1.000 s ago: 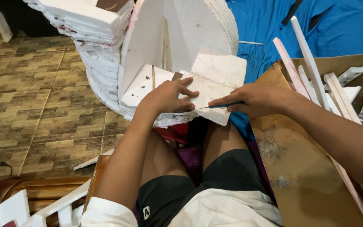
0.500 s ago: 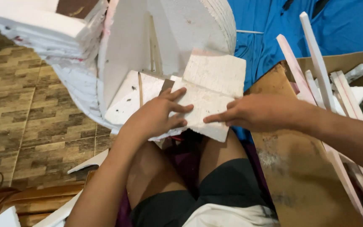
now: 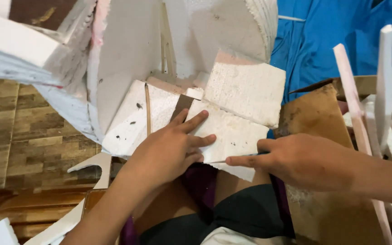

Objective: Assembling a foam structure by selecting, cutting, and joining various foam pieces together.

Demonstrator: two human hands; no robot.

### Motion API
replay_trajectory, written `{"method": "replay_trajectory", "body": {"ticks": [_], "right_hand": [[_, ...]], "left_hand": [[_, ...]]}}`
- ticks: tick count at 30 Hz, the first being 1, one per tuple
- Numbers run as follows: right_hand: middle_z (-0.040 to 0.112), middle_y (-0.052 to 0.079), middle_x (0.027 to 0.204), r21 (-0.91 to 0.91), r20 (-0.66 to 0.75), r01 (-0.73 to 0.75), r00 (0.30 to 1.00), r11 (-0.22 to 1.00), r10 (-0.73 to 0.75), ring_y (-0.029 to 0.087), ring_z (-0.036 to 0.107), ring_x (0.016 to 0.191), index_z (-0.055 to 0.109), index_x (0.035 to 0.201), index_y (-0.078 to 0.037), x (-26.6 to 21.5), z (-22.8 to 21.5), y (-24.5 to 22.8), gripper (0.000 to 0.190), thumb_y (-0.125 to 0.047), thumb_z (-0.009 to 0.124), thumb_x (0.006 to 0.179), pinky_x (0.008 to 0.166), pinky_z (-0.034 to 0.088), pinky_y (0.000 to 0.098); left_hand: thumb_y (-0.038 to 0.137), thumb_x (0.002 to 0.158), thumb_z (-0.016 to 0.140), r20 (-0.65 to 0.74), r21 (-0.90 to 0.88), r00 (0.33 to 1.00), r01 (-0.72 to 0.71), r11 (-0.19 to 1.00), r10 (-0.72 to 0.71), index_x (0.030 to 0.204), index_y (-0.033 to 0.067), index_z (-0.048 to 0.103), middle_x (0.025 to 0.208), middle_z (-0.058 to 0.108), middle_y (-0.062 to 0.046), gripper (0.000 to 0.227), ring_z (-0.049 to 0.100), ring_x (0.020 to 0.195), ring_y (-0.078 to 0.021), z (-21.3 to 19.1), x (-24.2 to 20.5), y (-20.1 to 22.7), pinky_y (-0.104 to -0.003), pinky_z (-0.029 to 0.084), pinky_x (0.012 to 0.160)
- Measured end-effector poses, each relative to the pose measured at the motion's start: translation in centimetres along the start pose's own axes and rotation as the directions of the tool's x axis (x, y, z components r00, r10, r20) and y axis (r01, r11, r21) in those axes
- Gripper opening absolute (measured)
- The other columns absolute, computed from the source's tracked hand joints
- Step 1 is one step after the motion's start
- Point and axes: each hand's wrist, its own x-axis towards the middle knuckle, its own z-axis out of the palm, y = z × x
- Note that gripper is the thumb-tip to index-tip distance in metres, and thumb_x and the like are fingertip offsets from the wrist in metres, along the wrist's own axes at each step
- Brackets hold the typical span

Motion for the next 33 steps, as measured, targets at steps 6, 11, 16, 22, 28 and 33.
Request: {"method": "replay_trajectory", "body": {"ticks": [6, 11, 16, 22, 28, 33], "right_hand": [[0.062, -0.005, 0.086, 0.035, 0.014, 0.010, 1.000, 0.999, -0.010, 0.020, 0.067, 0.060, 0.042, 0.156, -0.054, 0.7, 0.3, 0.8, 0.079, -0.017, 0.060, 0.088, 0.058, 0.060, 0.0387], [0.063, -0.006, 0.095, -0.008, 0.188, -0.047, 0.981, 0.999, 0.047, 0.014, 0.068, 0.066, 0.027, 0.160, -0.059, 1.3, 0.4, 1.1, 0.074, -0.031, 0.055, 0.098, 0.060, 0.062, 0.0312], [0.062, -0.008, 0.096, -0.010, 0.234, -0.077, 0.969, 0.997, 0.078, 0.015, 0.066, 0.067, 0.021, 0.162, -0.061, 1.3, 0.6, 0.9, 0.086, -0.022, 0.058, 0.095, 0.061, 0.061, 0.0333], [0.061, -0.008, 0.100, -0.010, 0.241, -0.071, 0.968, 0.997, 0.071, 0.016, 0.066, 0.070, 0.020, 0.163, -0.060, 1.2, 0.6, 1.2, 0.083, -0.024, 0.055, 0.097, 0.061, 0.061, 0.0339], [0.061, -0.009, 0.105, -0.042, 0.315, -0.115, 0.941, 0.992, 0.123, 0.016, 0.067, 0.079, 0.020, 0.161, -0.064, 1.5, 0.1, 1.2, 0.076, -0.030, 0.050, 0.100, 0.066, 0.061, 0.0349], [0.059, -0.009, 0.104, -0.064, 0.360, -0.122, 0.923, 0.991, 0.137, 0.016, 0.066, 0.081, 0.016, 0.162, -0.063, 1.6, 0.3, 1.6, 0.079, -0.027, 0.050, 0.100, 0.071, 0.060, 0.0355]], "left_hand": [[0.024, 0.080, 0.073, 0.031, -0.017, 0.999, 0.024, 1.000, -0.023, 0.121, 0.0311, 0.077, 0.163, 0.040, 0.002, 0.042, 0.031, 0.149, -0.0359, -0.9, 0.2, 0.6, -0.051, 0.044, 0.102], [0.024, 0.080, 0.073, 0.074, -0.027, 0.996, 0.054, 0.998, -0.052, 0.122, 0.0294, 0.076, 0.164, 0.037, 0.003, 0.042, 0.028, 0.150, -0.0353, -1.1, 0.4, 0.7, -0.051, 0.041, 0.105], [0.023, 0.080, 0.073, 0.083, -0.040, 0.996, 0.044, 0.998, -0.041, 0.120, 0.0267, 0.077, 0.164, 0.038, 0.002, 0.040, 0.029, 0.150, -0.0366, -1.2, 0.5, 0.7, -0.051, 0.042, 0.104], [0.024, 0.080, 0.074, 0.060, -0.027, 0.998, 0.019, 0.999, -0.017, 0.119, 0.0269, 0.078, 0.162, 0.041, 0.000, 0.039, 0.031, 0.149, -0.0383, -1.3, 0.5, 0.7, -0.051, 0.043, 0.103], [0.025, 0.079, 0.074, 0.024, 0.036, 0.999, -0.046, 0.998, 0.045, 0.119, 0.0263, 0.078, 0.161, 0.044, -0.002, 0.041, 0.035, 0.146, -0.0417, -0.9, 0.5, 0.3, -0.052, 0.047, 0.097], [0.028, 0.079, 0.073, 0.021, 0.069, 0.997, -0.069, 0.995, 0.068, 0.120, 0.0269, 0.077, 0.160, 0.044, -0.003, 0.041, 0.038, 0.144, -0.0410, -0.9, 0.6, 0.1, -0.052, 0.049, 0.093]]}}
